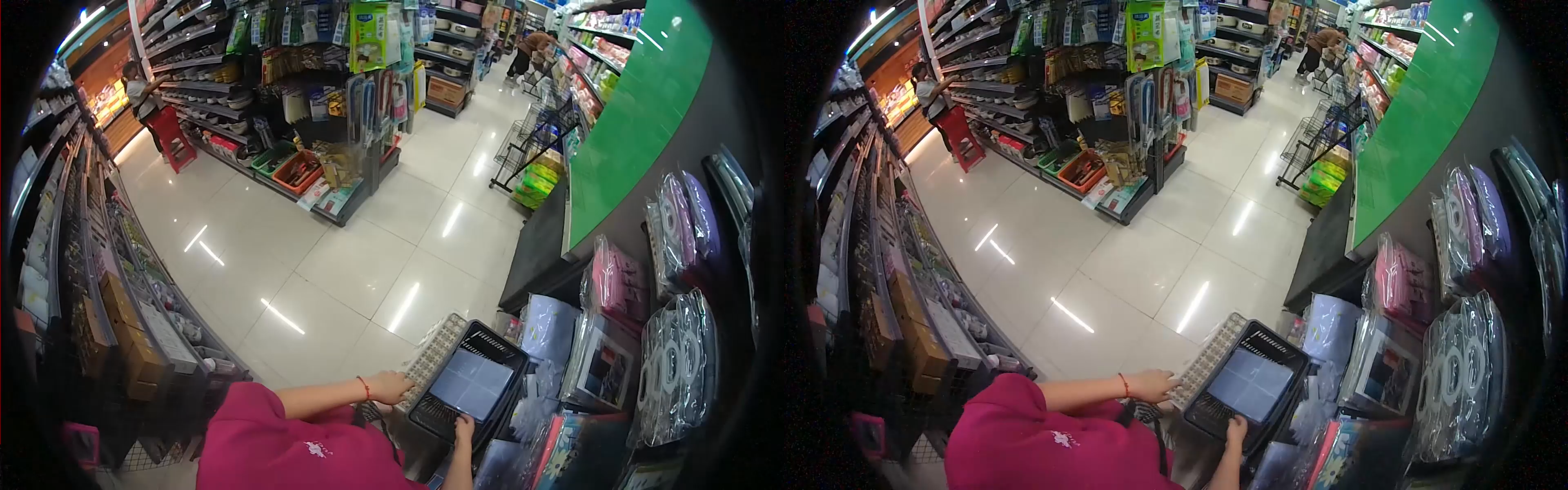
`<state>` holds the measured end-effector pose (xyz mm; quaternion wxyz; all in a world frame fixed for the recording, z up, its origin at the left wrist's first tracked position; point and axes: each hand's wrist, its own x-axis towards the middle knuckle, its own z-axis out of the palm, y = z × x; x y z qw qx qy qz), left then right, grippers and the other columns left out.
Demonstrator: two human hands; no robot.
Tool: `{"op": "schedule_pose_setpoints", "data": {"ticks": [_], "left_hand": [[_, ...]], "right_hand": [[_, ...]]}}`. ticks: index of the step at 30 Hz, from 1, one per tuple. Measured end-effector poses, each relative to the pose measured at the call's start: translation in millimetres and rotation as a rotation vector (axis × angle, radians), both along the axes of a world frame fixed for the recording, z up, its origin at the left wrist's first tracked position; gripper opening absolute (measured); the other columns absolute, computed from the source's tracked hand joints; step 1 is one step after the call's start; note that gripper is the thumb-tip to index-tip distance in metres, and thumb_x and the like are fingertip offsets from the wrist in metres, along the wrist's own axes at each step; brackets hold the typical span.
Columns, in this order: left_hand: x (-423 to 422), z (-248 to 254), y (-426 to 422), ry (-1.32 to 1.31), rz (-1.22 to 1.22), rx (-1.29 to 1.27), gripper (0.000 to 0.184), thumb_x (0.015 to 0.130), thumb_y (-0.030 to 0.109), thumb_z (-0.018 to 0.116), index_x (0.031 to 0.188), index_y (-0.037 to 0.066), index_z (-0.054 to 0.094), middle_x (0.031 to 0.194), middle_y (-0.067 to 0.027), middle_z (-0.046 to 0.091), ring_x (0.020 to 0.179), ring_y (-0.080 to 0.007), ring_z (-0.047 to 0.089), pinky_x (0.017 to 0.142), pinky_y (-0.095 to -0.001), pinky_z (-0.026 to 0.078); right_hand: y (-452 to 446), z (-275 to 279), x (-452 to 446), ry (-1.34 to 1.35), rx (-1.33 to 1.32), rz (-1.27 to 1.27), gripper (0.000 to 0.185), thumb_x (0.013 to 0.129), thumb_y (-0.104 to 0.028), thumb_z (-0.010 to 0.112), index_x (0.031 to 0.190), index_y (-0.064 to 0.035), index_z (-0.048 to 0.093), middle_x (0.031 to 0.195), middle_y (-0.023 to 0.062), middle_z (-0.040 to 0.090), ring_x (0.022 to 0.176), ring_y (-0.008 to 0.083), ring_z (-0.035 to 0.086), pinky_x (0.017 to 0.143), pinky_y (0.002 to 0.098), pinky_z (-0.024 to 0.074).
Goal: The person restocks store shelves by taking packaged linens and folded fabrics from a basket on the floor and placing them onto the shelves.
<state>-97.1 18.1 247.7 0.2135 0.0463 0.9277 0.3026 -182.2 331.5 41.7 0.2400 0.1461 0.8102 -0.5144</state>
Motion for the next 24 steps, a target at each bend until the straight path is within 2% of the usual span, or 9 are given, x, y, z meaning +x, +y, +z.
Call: {"op": "schedule_pose_setpoints", "data": {"ticks": [2, 7, 8, 10, 13, 15, 18, 21, 24], "left_hand": [[-5.1, 7.9, 9.4, 0.054, -0.019, 0.026, 0.039, 0.076, 0.028, 0.056, 0.109, 0.007, 0.050, 0.096, -0.0203, 0.055, 0.088, -0.0368, 0.056, 0.075, -0.0440, 0.045], [-10.5, 30.7, 75.8, 0.214, -0.229, 0.073, 0.039, 0.078, 0.026, 0.054, 0.110, 0.005, 0.049, 0.098, -0.0206, 0.054, 0.088, -0.0368, 0.056, 0.075, -0.0438, 0.045], [-6.0, 33.5, 87.1, 0.206, -0.276, 0.118, 0.040, 0.079, 0.026, 0.053, 0.112, 0.005, 0.047, 0.100, -0.0207, 0.053, 0.089, -0.0368, 0.055, 0.076, -0.0436, 0.045], [1.4, 39.9, 116.9, 0.183, -0.417, 0.213, 0.042, 0.080, 0.026, 0.053, 0.115, 0.005, 0.045, 0.105, -0.0209, 0.051, 0.093, -0.0369, 0.054, 0.078, -0.0432, 0.045], [13.4, 50.7, 156.0, 0.048, -0.666, 0.431, 0.046, 0.082, 0.027, 0.051, 0.121, 0.005, 0.040, 0.112, -0.0194, 0.048, 0.100, -0.0361, 0.051, 0.084, -0.0410, 0.043], [25.6, 68.0, 183.8, 0.044, -0.795, 0.416, 0.045, 0.083, 0.026, 0.050, 0.121, 0.005, 0.040, 0.112, -0.0189, 0.048, 0.100, -0.0358, 0.051, 0.084, -0.0403, 0.042], [49.5, 81.6, 234.3, 0.074, -1.015, 0.467, 0.043, 0.084, 0.025, 0.050, 0.121, 0.006, 0.040, 0.113, -0.0184, 0.048, 0.100, -0.0358, 0.050, 0.084, -0.0395, 0.043], [79.6, 100.5, 284.4, 0.035, -1.212, 0.502, 0.042, 0.085, 0.023, 0.049, 0.122, 0.007, 0.039, 0.113, -0.0191, 0.047, 0.099, -0.0352, 0.051, 0.083, -0.0386, 0.043], [124.2, 114.2, 328.4, -0.093, -1.365, 0.415, 0.043, 0.086, 0.020, 0.049, 0.125, 0.007, 0.037, 0.115, -0.0192, 0.046, 0.098, -0.0322, 0.053, 0.083, -0.0379, 0.043]], "right_hand": [[8.9, -14.0, 31.6, -0.061, -0.181, 0.050, 0.026, 0.076, -0.004, 0.051, 0.102, -0.0015, 0.052, 0.070, 0.0050, 0.055, 0.055, 0.0112, 0.051, 0.044, 0.0217, 0.0384], [50.7, -31.3, 142.0, -0.286, -0.234, -0.001, 0.020, 0.082, -0.009, 0.046, 0.100, -0.0025, 0.053, 0.072, 0.0107, 0.060, 0.061, 0.0197, 0.060, 0.051, 0.0275, 0.0474], [65.6, -41.1, 162.7, -0.318, -0.150, 0.120, 0.021, 0.083, -0.010, 0.047, 0.100, -0.0019, 0.054, 0.074, 0.0113, 0.061, 0.063, 0.0209, 0.061, 0.052, 0.0292, 0.0476], [73.5, -23.7, 208.6, -0.510, -0.050, 0.003, 0.019, 0.079, -0.006, 0.048, 0.094, -0.0015, 0.060, 0.076, 0.0099, 0.061, 0.064, 0.0173, 0.058, 0.055, 0.0270, 0.0465], [88.9, -1.5, 263.9, -0.576, -0.011, 0.087, 0.027, 0.083, -0.012, 0.047, 0.106, -0.0017, 0.056, 0.084, 0.0112, 0.062, 0.069, 0.0184, 0.061, 0.057, 0.0287, 0.0459], [96.6, 20.0, 294.9, -0.332, 0.038, 0.196, 0.031, 0.083, -0.014, 0.049, 0.110, 0.0004, 0.053, 0.087, 0.0121, 0.062, 0.070, 0.0182, 0.061, 0.066, 0.0281, 0.0464], [92.5, 33.4, 349.0, -0.287, -0.136, -0.319, 0.029, 0.083, -0.012, 0.048, 0.109, 0.0016, 0.052, 0.087, 0.0108, 0.061, 0.073, 0.0174, 0.060, 0.070, 0.0275, 0.0462], [89.0, 50.7, 390.8, -0.170, -0.161, -0.571, 0.027, 0.083, -0.012, 0.049, 0.107, -0.0001, 0.053, 0.087, 0.0103, 0.061, 0.078, 0.0171, 0.059, 0.071, 0.0281, 0.0461], [82.1, 28.3, 446.3, 0.013, -0.194, -0.705, 0.028, 0.081, -0.016, 0.054, 0.106, -0.0022, 0.055, 0.088, 0.0087, 0.061, 0.082, 0.0164, 0.058, 0.071, 0.0291, 0.0460]]}}
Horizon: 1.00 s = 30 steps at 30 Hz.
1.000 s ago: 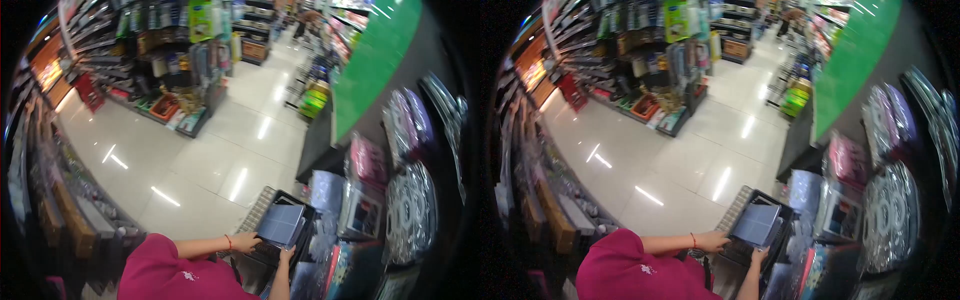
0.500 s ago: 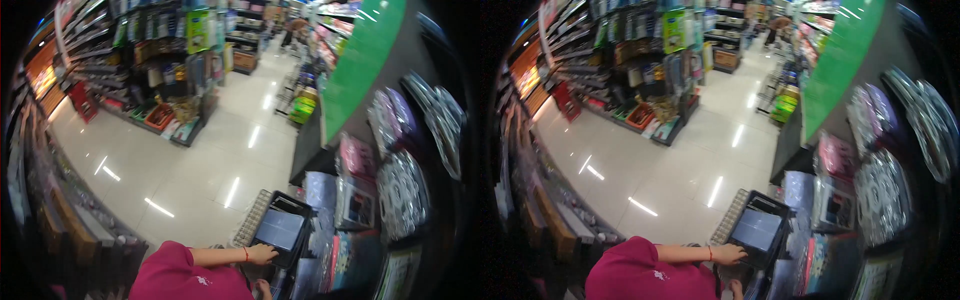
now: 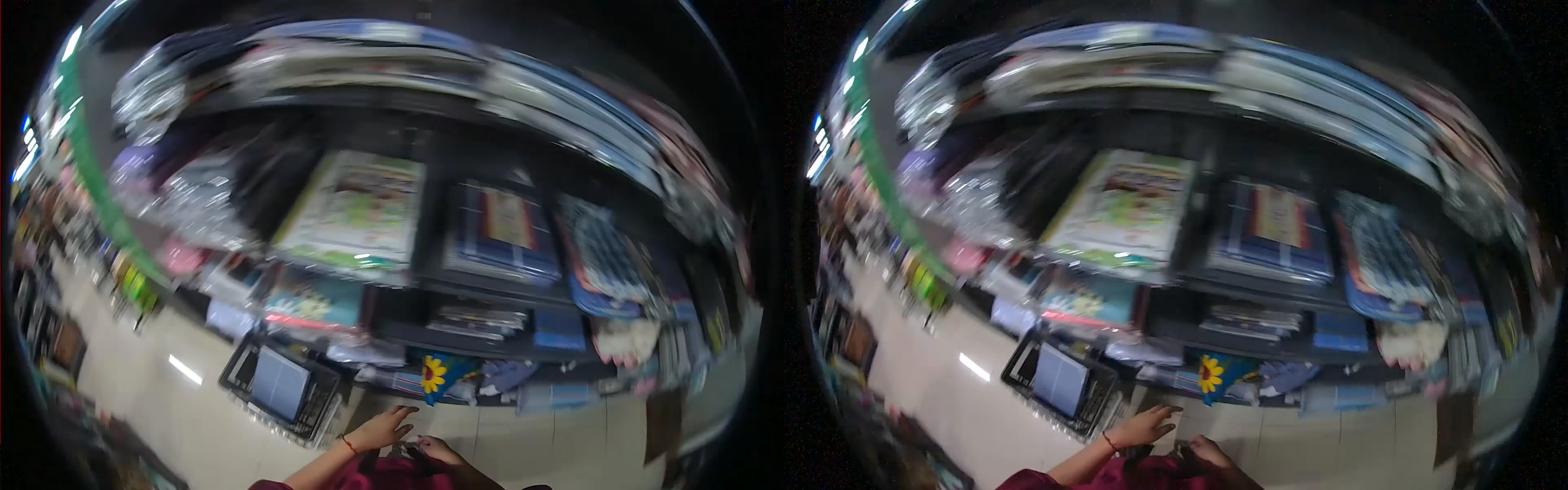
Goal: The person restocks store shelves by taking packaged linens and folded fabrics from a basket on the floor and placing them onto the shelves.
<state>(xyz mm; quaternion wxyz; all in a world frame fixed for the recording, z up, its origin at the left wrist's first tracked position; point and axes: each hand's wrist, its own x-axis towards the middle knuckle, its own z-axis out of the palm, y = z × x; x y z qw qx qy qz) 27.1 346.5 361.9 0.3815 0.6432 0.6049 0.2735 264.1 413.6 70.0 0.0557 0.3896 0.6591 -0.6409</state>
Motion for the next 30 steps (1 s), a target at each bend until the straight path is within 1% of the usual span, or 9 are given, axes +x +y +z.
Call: {"op": "schedule_pose_setpoints", "data": {"ticks": [5, 9, 11, 13, 17, 20, 22, 26, 30], "left_hand": [[68.9, -12.0, 57.4, -0.148, -0.198, 0.012, 0.044, 0.083, 0.016, 0.052, 0.124, 0.006, 0.038, 0.112, -0.0223, 0.047, 0.098, -0.0343, 0.053, 0.082, -0.0395, 0.043], [91.3, -18.2, 98.0, -0.099, -0.185, 0.227, 0.039, 0.082, 0.012, 0.052, 0.119, 0.004, 0.041, 0.112, -0.0194, 0.049, 0.102, -0.0334, 0.051, 0.082, -0.0380, 0.043], [75.5, 4.9, 132.1, 0.044, -0.087, 0.481, 0.036, 0.080, 0.007, 0.052, 0.116, 0.003, 0.044, 0.111, -0.0180, 0.050, 0.100, -0.0325, 0.052, 0.082, -0.0370, 0.044], [53.1, 65.1, 156.9, 0.090, 0.120, 0.600, 0.034, 0.076, -0.002, 0.051, 0.109, 0.002, 0.048, 0.108, -0.0169, 0.052, 0.097, -0.0306, 0.053, 0.083, -0.0359, 0.043], [12.4, 135.0, 198.3, 0.003, 0.364, 0.746, 0.032, 0.073, -0.003, 0.052, 0.105, 0.002, 0.049, 0.113, -0.0162, 0.048, 0.103, -0.0308, 0.048, 0.085, -0.0372, 0.040], [23.4, 176.8, 237.3, 0.415, 0.496, 0.981, 0.034, 0.074, 0.001, 0.055, 0.108, 0.003, 0.048, 0.119, -0.0183, 0.043, 0.108, -0.0336, 0.043, 0.090, -0.0395, 0.036], [8.6, 145.1, 272.5, 0.510, 0.571, 0.927, 0.042, 0.076, 0.012, 0.059, 0.114, 0.003, 0.044, 0.123, -0.0229, 0.038, 0.109, -0.0377, 0.040, 0.093, -0.0410, 0.033], [10.9, 124.9, 283.2, 0.654, 0.700, 0.912, 0.045, 0.074, 0.017, 0.059, 0.116, 0.006, 0.045, 0.120, -0.0204, 0.041, 0.106, -0.0369, 0.044, 0.086, -0.0401, 0.040], [11.3, 125.0, 289.4, 0.587, 0.757, 0.972, 0.042, 0.070, 0.016, 0.060, 0.110, 0.008, 0.051, 0.116, -0.0174, 0.046, 0.104, -0.0346, 0.047, 0.084, -0.0397, 0.041]], "right_hand": [[1.8, -17.3, 95.3, 0.278, -0.224, -0.244, 0.030, 0.080, -0.018, 0.057, 0.105, -0.0012, 0.053, 0.087, 0.0059, 0.059, 0.079, 0.0123, 0.056, 0.071, 0.0280, 0.0454], [41.5, 73.5, 122.4, -0.158, 0.200, -0.219, 0.029, 0.078, -0.021, 0.062, 0.100, -0.0035, 0.056, 0.087, 0.0034, 0.060, 0.080, 0.0109, 0.054, 0.074, 0.0274, 0.0449], [65.5, 35.5, 145.2, 0.134, 0.253, -0.346, 0.020, 0.081, -0.017, 0.058, 0.098, -0.0050, 0.058, 0.085, 0.0017, 0.060, 0.079, 0.0102, 0.054, 0.074, 0.0266, 0.0446], [107.2, 122.8, 138.0, 0.240, 0.208, -0.492, 0.013, 0.083, -0.011, 0.054, 0.093, -0.0047, 0.057, 0.085, 0.0013, 0.059, 0.080, 0.0098, 0.053, 0.075, 0.0263, 0.0441], [187.4, 358.7, 79.6, 0.563, 0.833, -0.573, 0.018, 0.081, -0.003, 0.054, 0.099, -0.0020, 0.054, 0.096, 0.0069, 0.059, 0.090, 0.0166, 0.056, 0.078, 0.0279, 0.0443], [237.7, 439.1, 40.0, 0.680, 1.267, -0.477, 0.032, 0.073, -0.004, 0.060, 0.104, -0.0028, 0.052, 0.112, 0.0147, 0.050, 0.106, 0.0314, 0.048, 0.092, 0.0350, 0.0360], [268.6, 450.0, 9.6, 0.530, 1.453, -0.536, 0.050, 0.070, -0.015, 0.066, 0.115, -0.0071, 0.046, 0.125, 0.0185, 0.038, 0.107, 0.0364, 0.047, 0.090, 0.0386, 0.0394], [294.1, 422.0, -27.2, 0.308, 1.493, -0.617, 0.062, 0.065, -0.031, 0.071, 0.118, -0.0106, 0.046, 0.129, 0.0190, 0.034, 0.110, 0.0380, 0.044, 0.080, 0.0407, 0.0460], [302.2, 414.4, -25.3, 0.331, 1.567, -0.639, 0.057, 0.066, -0.039, 0.069, 0.113, -0.0116, 0.051, 0.126, 0.0188, 0.038, 0.098, 0.0353, 0.054, 0.073, 0.0392, 0.0492]]}}
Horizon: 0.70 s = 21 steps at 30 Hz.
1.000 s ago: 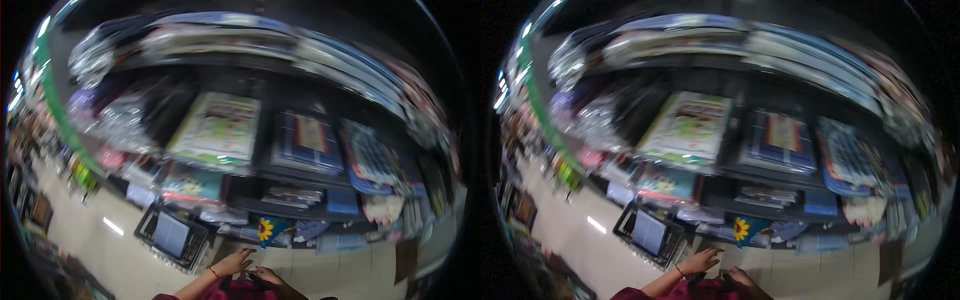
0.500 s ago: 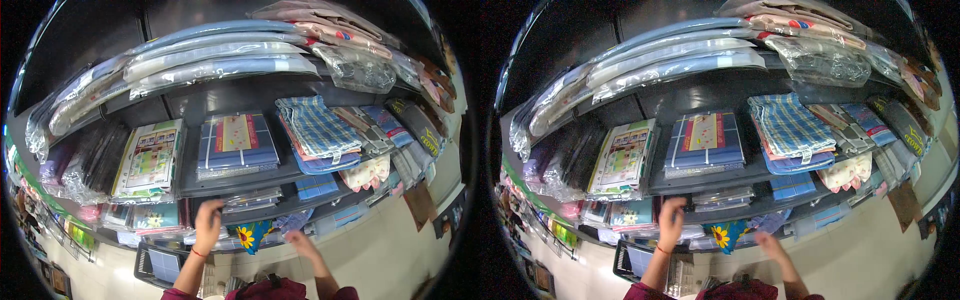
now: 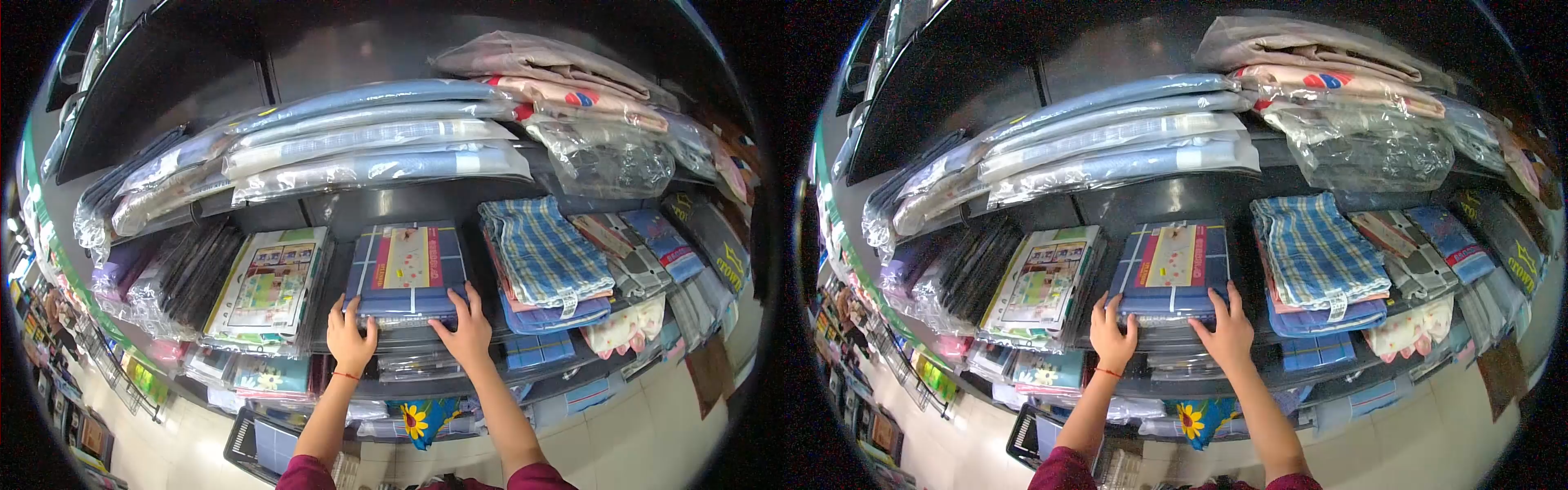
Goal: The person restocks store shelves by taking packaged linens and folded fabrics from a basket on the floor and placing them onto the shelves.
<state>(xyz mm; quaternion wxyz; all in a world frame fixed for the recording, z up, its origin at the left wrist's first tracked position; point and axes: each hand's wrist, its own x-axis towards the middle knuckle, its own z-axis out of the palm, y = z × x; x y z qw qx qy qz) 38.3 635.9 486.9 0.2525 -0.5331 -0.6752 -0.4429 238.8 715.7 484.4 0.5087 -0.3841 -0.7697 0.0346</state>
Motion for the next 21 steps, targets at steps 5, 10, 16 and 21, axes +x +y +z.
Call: {"op": "schedule_pose_setpoints", "data": {"ticks": [5, 10, 16, 21], "left_hand": [[-1.4, -3.2, -7.7, 0.026, -0.052, 0.074, 0.042, 0.067, 0.013, 0.061, 0.107, 0.008, 0.052, 0.109, -0.0170, 0.049, 0.100, -0.0346, 0.048, 0.084, -0.0401, 0.039], [-0.3, -4.3, -20.5, -0.061, -0.113, 0.049, 0.037, 0.068, -0.004, 0.051, 0.103, 0.005, 0.052, 0.106, -0.0198, 0.045, 0.103, -0.0356, 0.041, 0.089, -0.0405, 0.034], [26.5, -2.7, -95.2, -0.135, -0.222, 0.040, 0.036, 0.065, -0.007, 0.051, 0.099, 0.006, 0.056, 0.104, -0.0181, 0.046, 0.101, -0.0334, 0.044, 0.089, -0.0391, 0.035], [63.7, -46.1, -215.8, -0.123, -0.392, 0.091, 0.029, 0.065, 0.006, 0.060, 0.094, 0.010, 0.059, 0.096, -0.0135, 0.049, 0.090, -0.0283, 0.046, 0.079, -0.0370, 0.038]], "right_hand": [[-1.3, -3.6, 0.6, 0.040, 0.031, -0.019, 0.056, 0.063, -0.037, 0.073, 0.109, -0.0127, 0.052, 0.123, 0.0161, 0.041, 0.099, 0.0341, 0.053, 0.073, 0.0387, 0.0490], [-5.2, -4.0, 4.4, 0.151, -0.024, 0.072, 0.048, 0.056, -0.014, 0.074, 0.101, -0.0107, 0.056, 0.115, 0.0142, 0.046, 0.101, 0.0334, 0.051, 0.079, 0.0378, 0.0463], [-58.3, -15.8, 38.5, 0.269, 0.030, 0.125, 0.043, 0.053, 0.003, 0.066, 0.094, -0.0054, 0.059, 0.111, 0.0145, 0.046, 0.102, 0.0316, 0.048, 0.088, 0.0373, 0.0404], [-171.5, -50.5, 121.2, 0.158, -0.001, 0.117, 0.041, 0.053, -0.012, 0.072, 0.092, -0.0036, 0.063, 0.113, 0.0166, 0.043, 0.105, 0.0346, 0.047, 0.085, 0.0405, 0.0435]]}}
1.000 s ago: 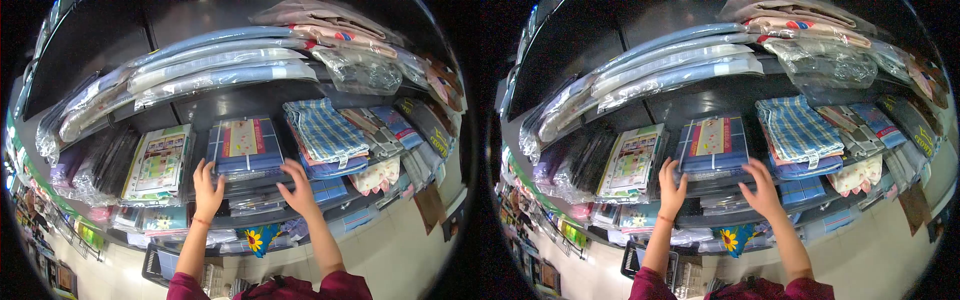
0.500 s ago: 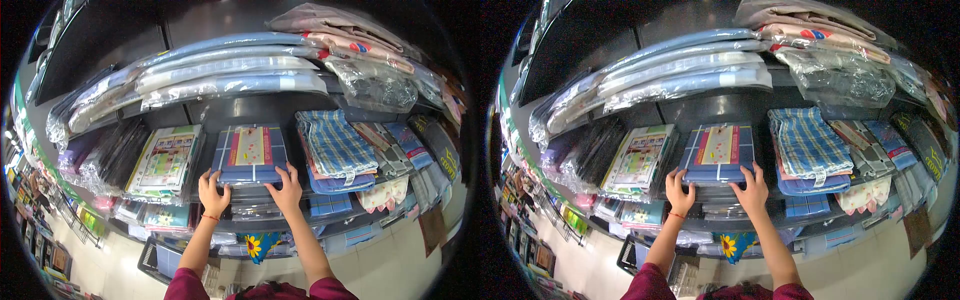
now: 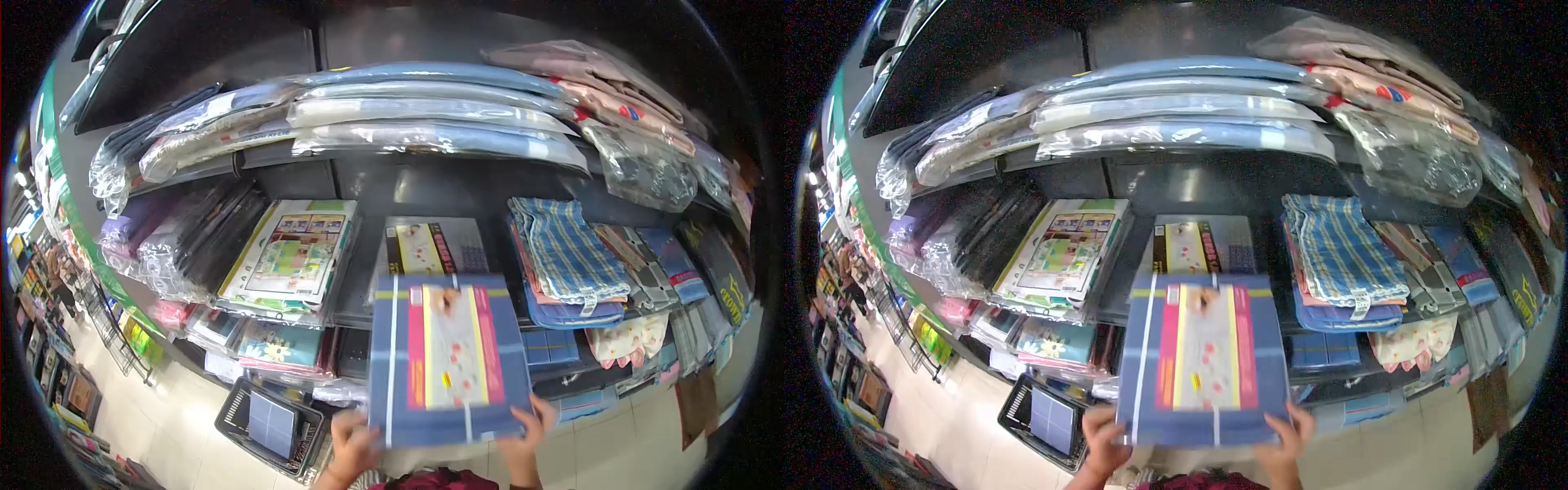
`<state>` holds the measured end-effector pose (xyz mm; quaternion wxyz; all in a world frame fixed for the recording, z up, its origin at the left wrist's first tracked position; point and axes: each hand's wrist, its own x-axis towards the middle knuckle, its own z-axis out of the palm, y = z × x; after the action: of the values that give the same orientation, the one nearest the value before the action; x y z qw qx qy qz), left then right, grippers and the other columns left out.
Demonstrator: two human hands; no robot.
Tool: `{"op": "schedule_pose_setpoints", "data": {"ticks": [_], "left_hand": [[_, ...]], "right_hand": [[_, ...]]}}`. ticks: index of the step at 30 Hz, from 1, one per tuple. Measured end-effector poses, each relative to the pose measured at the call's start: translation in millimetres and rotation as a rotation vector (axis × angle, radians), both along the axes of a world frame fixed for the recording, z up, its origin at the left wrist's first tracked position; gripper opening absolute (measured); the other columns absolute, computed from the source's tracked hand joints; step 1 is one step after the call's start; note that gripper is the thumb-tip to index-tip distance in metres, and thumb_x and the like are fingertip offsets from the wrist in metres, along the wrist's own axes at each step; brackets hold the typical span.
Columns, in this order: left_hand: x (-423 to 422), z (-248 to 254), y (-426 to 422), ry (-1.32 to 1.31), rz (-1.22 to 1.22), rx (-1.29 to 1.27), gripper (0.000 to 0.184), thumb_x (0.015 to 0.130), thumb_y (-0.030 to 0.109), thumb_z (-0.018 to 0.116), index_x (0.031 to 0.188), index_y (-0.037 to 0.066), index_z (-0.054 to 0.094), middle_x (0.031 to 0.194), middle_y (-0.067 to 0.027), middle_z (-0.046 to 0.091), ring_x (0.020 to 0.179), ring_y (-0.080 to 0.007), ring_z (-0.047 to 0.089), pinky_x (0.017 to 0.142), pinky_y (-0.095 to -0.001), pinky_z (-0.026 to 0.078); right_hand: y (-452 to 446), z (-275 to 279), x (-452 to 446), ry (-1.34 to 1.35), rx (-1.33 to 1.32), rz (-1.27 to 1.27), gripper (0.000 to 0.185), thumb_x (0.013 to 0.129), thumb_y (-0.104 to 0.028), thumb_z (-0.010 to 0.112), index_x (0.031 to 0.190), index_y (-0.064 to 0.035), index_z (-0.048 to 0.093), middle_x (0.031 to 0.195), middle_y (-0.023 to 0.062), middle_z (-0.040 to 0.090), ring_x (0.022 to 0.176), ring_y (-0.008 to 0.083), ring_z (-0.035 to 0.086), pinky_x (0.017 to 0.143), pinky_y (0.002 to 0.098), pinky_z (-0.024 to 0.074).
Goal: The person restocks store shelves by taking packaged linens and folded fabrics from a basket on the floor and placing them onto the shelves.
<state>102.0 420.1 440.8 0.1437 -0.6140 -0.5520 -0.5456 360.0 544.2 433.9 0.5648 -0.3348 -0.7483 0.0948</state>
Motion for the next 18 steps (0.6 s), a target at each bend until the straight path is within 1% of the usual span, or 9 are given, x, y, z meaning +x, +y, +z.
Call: {"op": "schedule_pose_setpoints", "data": {"ticks": [1, 2, 4, 6, 8, 10, 12, 15, 18], "left_hand": [[0.3, -28.6, -35.2, -0.074, 0.034, -0.193, 0.027, 0.065, 0.004, 0.062, 0.091, 0.009, 0.061, 0.093, -0.0106, 0.051, 0.088, -0.0241, 0.048, 0.078, -0.0377, 0.039], [-1.2, -47.1, -65.2, -0.150, 0.063, -0.387, 0.025, 0.065, 0.002, 0.064, 0.089, 0.009, 0.064, 0.091, -0.0077, 0.052, 0.086, -0.0198, 0.049, 0.078, -0.0384, 0.041], [5.4, 15.0, -73.4, -0.265, -0.272, 0.083, 0.019, 0.064, 0.000, 0.064, 0.082, 0.007, 0.060, 0.086, -0.0091, 0.051, 0.082, -0.0211, 0.051, 0.074, -0.0342, 0.044], [-7.8, -13.1, -100.2, -0.324, -0.177, 0.061, 0.019, 0.065, 0.004, 0.066, 0.082, 0.008, 0.057, 0.088, -0.0114, 0.049, 0.082, -0.0229, 0.050, 0.078, -0.0389, 0.046], [-15.5, -0.5, -89.6, 0.030, 0.281, 0.137, 0.025, 0.078, 0.027, 0.053, 0.089, 0.004, 0.053, 0.088, -0.0132, 0.048, 0.082, -0.0258, 0.046, 0.073, -0.0362, 0.037], [-24.2, 31.3, -76.3, -0.281, 0.248, -0.087, 0.020, 0.076, 0.018, 0.055, 0.091, 0.006, 0.058, 0.087, -0.0125, 0.049, 0.080, -0.0260, 0.046, 0.071, -0.0349, 0.037], [-42.1, 39.1, -76.3, -0.345, 0.300, -0.102, 0.027, 0.082, 0.026, 0.048, 0.090, 0.002, 0.056, 0.080, -0.0118, 0.049, 0.073, -0.0245, 0.045, 0.066, -0.0332, 0.035], [-73.1, 31.9, -105.7, -0.333, 0.390, -0.209, 0.021, 0.079, 0.012, 0.051, 0.095, 0.001, 0.057, 0.082, -0.0114, 0.049, 0.076, -0.0246, 0.047, 0.068, -0.0322, 0.038], [-99.6, 20.0, -136.9, -0.392, 0.416, -0.327, 0.031, 0.072, 0.003, 0.058, 0.103, 0.006, 0.057, 0.090, -0.0114, 0.051, 0.081, -0.0264, 0.049, 0.071, -0.0328, 0.039]], "right_hand": [[-20.2, 9.8, 15.4, -0.073, 0.029, -0.060, 0.040, 0.053, -0.024, 0.077, 0.083, -0.0044, 0.057, 0.097, 0.0159, 0.052, 0.089, 0.0308, 0.052, 0.074, 0.0378, 0.0438], [-38.7, 23.3, 31.6, -0.118, 0.087, -0.014, 0.035, 0.059, -0.019, 0.073, 0.087, -0.0031, 0.058, 0.099, 0.0155, 0.053, 0.090, 0.0302, 0.052, 0.075, 0.0402, 0.0437], [-50.2, 20.1, 63.0, -0.132, 0.181, 0.136, 0.028, 0.065, -0.018, 0.070, 0.087, -0.0029, 0.062, 0.098, 0.0151, 0.056, 0.091, 0.0296, 0.053, 0.075, 0.0440, 0.0448], [-55.9, 48.4, 58.8, -0.217, 0.241, 0.312, 0.023, 0.069, -0.019, 0.068, 0.084, -0.0030, 0.062, 0.094, 0.0154, 0.057, 0.091, 0.0298, 0.054, 0.077, 0.0429, 0.0450], [-63.9, 62.1, 31.9, -0.326, 0.024, 0.289, 0.019, 0.074, -0.016, 0.064, 0.088, -0.0046, 0.060, 0.096, 0.0137, 0.056, 0.095, 0.0287, 0.052, 0.081, 0.0402, 0.0434], [-49.6, 25.3, 4.5, -0.400, 0.074, 0.269, 0.048, 0.052, -0.037, 0.080, 0.079, -0.0039, 0.056, 0.076, 0.0108, 0.056, 0.068, 0.0251, 0.056, 0.060, 0.0334, 0.0440], [-51.4, 22.3, -47.4, -0.143, -0.169, 0.367, 0.051, 0.049, -0.039, 0.081, 0.076, -0.0040, 0.055, 0.060, 0.0064, 0.054, 0.053, 0.0219, 0.053, 0.052, 0.0321, 0.0416], [-67.3, 13.2, -102.7, -0.112, -0.280, 0.454, 0.045, 0.052, -0.027, 0.082, 0.076, -0.0026, 0.054, 0.069, 0.0085, 0.056, 0.061, 0.0232, 0.054, 0.055, 0.0309, 0.0425], [-77.1, 18.1, -140.9, -0.644, -0.573, 0.556, 0.036, 0.068, -0.020, 0.070, 0.099, -0.0074, 0.059, 0.099, 0.0114, 0.052, 0.085, 0.0285, 0.058, 0.070, 0.0353, 0.0481]]}}
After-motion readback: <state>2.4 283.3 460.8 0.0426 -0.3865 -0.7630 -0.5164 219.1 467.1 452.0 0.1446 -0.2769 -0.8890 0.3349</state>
